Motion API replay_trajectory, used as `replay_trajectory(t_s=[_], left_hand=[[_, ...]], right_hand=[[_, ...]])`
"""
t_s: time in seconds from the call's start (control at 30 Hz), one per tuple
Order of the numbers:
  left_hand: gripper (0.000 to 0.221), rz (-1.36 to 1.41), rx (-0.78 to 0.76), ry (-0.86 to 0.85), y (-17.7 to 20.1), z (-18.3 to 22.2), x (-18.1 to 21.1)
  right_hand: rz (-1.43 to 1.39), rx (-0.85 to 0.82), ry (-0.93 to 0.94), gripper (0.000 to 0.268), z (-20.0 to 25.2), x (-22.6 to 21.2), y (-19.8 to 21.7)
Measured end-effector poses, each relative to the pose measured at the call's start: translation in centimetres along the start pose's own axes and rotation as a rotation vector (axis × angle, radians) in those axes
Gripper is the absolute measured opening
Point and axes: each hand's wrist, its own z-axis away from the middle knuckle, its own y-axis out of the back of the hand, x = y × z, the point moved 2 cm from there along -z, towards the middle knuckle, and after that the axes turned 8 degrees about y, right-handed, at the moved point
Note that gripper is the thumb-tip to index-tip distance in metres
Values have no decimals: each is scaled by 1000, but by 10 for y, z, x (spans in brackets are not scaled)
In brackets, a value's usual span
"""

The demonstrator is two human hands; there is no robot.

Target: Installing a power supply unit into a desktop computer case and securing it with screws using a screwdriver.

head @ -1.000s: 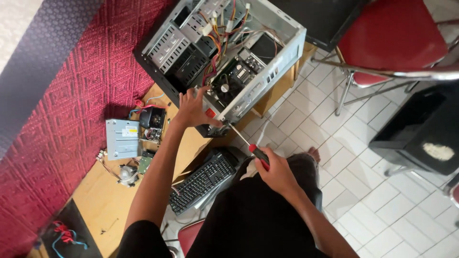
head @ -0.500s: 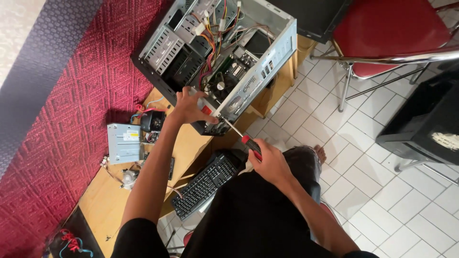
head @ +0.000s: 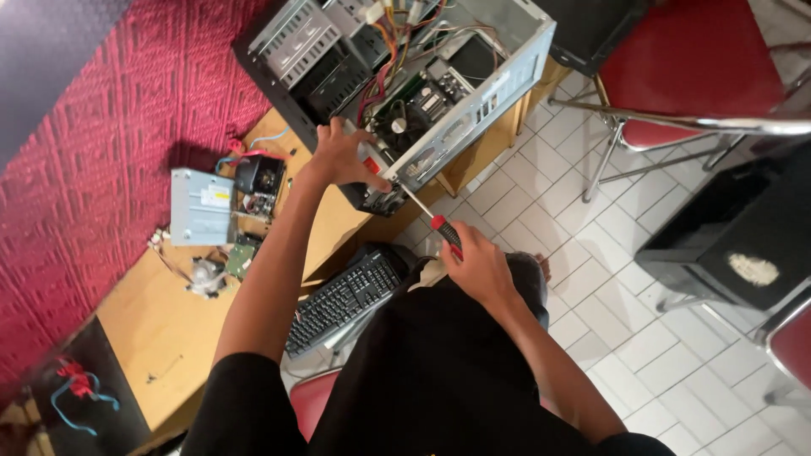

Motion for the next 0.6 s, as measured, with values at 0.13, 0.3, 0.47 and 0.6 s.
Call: replay_trajectory(t_s=[0.13,0.3,0.47,0.6], left_hand=[[121,22,57,-11,-21,-18,-9],[121,9,63,-4,-20,-17,-5],[122,-19,35,8,-19,-20,-5],[121,38,11,14,-16,-16,-3]], right_hand=[[46,-2,36,26,0,3,-4],[67,10,59,26,-1,5,-6],[179,33,91,28,3,5,-9],[143,8,44,29,4,6,-13]])
